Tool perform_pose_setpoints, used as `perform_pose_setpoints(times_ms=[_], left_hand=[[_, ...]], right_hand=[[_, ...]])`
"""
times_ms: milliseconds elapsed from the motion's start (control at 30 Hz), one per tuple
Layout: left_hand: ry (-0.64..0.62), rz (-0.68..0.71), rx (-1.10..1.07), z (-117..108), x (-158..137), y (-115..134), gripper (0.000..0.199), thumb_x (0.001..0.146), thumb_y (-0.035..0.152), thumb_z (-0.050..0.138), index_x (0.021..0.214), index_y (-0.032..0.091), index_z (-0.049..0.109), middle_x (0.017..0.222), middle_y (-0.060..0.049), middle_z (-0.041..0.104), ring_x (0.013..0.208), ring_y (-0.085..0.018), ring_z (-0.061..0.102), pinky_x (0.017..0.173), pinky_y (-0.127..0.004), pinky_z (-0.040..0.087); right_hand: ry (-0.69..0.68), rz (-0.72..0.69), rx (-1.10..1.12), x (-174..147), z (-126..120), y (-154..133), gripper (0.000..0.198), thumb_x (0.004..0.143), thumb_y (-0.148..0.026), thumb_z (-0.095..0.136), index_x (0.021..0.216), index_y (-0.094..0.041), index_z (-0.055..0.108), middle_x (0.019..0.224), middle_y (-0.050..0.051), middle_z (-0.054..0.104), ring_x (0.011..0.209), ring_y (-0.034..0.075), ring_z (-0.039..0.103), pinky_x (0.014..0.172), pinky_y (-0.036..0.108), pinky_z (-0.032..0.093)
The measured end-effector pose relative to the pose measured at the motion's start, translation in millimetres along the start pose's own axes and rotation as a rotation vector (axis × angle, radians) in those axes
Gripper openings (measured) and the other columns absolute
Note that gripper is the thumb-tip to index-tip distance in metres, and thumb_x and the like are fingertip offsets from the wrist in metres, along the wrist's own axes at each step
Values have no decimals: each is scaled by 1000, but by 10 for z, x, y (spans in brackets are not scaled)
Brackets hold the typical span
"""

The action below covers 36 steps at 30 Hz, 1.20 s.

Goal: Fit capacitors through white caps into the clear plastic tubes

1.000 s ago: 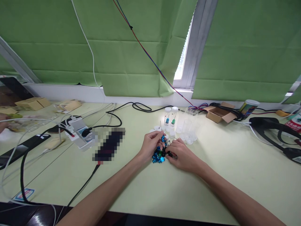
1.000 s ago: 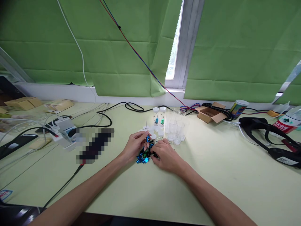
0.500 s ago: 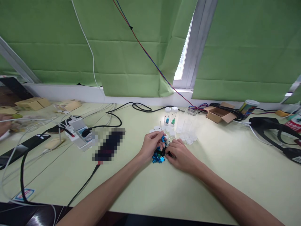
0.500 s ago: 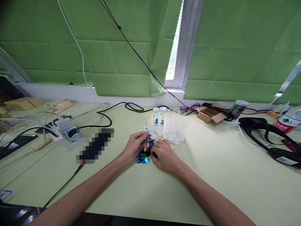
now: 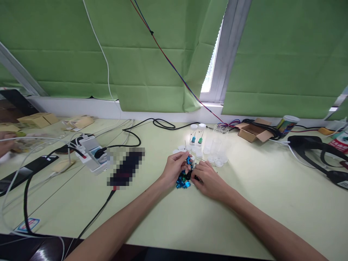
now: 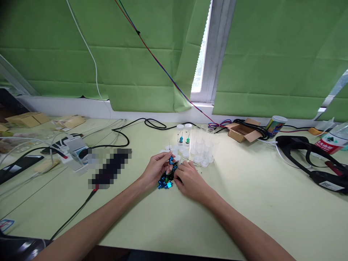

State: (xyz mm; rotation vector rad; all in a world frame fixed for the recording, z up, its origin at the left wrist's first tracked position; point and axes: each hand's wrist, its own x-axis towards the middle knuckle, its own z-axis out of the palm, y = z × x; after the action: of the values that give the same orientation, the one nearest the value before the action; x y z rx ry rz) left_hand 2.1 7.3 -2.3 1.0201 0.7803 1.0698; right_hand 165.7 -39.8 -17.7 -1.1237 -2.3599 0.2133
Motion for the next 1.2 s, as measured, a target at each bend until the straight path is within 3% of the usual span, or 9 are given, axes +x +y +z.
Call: perform_pose_setpoints(times_ms=[767, 1200], left_hand=[[-6, 7, 8, 5, -1, 23, 32, 79, 43, 74, 78, 12, 68, 80, -4, 61, 51, -7, 54, 42, -19, 41], [5, -10, 20, 9, -19, 34, 32, 78, 44, 74, 78, 12, 68, 78, -3, 61, 50, -7, 55, 42, -20, 40]], right_hand=[[46, 46, 114, -5, 5, -8, 17, 88, -7, 54, 76, -20, 53, 75, 1, 59, 76, 18, 46, 80, 36, 39], [51, 101, 169, -8, -10, 33, 14, 94, -15, 54, 81, -20, 55, 74, 1, 57, 78, 19, 48, 81, 37, 39]])
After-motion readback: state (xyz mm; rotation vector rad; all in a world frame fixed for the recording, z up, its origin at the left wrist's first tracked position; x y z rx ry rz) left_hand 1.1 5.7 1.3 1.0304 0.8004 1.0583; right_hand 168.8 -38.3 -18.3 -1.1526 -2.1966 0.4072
